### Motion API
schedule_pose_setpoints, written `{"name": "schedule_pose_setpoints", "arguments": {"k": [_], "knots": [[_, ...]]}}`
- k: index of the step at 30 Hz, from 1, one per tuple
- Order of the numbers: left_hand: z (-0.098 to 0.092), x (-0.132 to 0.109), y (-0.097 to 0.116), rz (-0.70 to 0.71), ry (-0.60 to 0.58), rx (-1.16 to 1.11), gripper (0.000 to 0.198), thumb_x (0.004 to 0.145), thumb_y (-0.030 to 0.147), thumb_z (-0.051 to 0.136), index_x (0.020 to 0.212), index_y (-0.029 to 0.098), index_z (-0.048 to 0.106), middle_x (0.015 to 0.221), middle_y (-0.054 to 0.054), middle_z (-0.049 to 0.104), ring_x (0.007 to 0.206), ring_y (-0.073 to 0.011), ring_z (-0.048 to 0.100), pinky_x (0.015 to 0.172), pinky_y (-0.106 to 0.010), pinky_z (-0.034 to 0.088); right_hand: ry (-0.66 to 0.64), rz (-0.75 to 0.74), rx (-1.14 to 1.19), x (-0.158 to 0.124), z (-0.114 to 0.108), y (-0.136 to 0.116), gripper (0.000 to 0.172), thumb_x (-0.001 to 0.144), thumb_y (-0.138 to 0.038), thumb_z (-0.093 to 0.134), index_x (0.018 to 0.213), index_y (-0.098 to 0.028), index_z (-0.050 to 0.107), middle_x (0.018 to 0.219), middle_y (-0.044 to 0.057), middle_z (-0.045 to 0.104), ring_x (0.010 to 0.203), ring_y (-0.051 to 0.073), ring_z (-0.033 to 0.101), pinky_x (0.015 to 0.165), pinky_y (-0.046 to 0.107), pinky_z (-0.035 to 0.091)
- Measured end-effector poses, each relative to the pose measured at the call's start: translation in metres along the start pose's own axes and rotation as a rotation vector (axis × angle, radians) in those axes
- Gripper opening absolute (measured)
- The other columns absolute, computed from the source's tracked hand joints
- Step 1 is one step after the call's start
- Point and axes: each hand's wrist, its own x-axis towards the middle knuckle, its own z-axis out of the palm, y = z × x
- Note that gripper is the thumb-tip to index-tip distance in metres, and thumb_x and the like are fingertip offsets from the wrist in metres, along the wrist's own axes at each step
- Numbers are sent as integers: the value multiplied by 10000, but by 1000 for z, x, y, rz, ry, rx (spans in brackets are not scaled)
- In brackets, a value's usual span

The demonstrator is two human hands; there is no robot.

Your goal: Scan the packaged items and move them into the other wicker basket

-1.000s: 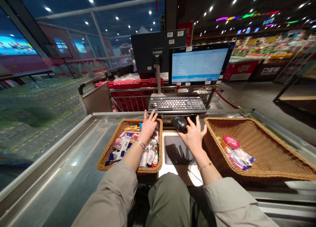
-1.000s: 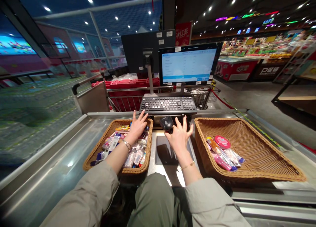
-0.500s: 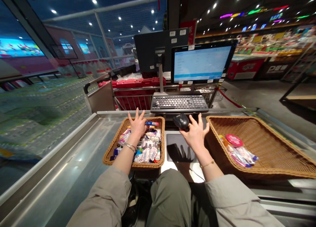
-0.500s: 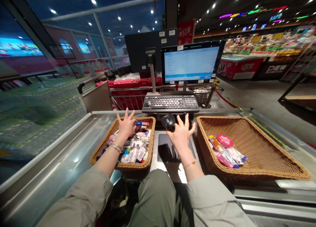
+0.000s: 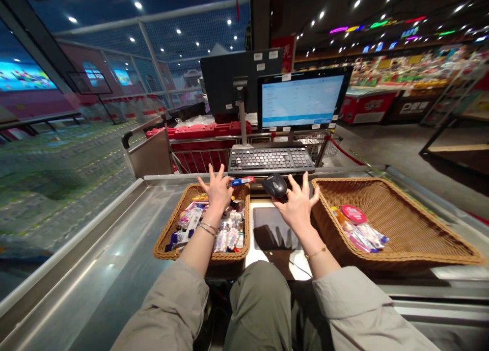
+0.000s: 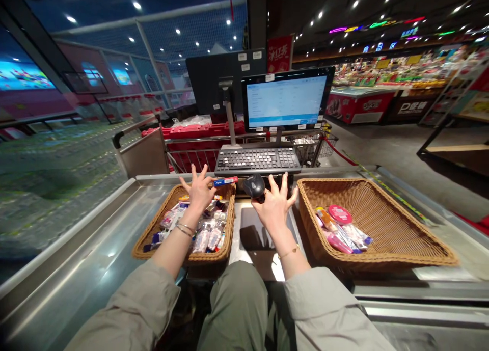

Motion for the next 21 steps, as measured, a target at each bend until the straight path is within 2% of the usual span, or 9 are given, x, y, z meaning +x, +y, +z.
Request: {"name": "schedule_pose_setpoints", "arguments": {"k": [10, 21], "knots": [[7, -3, 24, -5, 7, -59, 210, 866, 219, 628, 1025, 305, 733, 1655, 34, 364, 1598, -355, 74, 1173, -800, -83, -40, -75, 0, -1, -5, -2, 169, 810, -354, 666, 844, -222, 766, 1515, 86, 561, 1559, 418, 189, 1170, 766, 96], [12, -5, 29, 9, 2, -16, 211, 885, 259, 620, 1061, 316, 720, 1670, 44, 334, 1600, -358, 33, 1176, -798, -91, -63, -122, 4, -3, -5, -1, 152, 794, -340, 673, 822, -220, 762, 1529, 82, 546, 1564, 423, 171, 1165, 777, 88]]}}
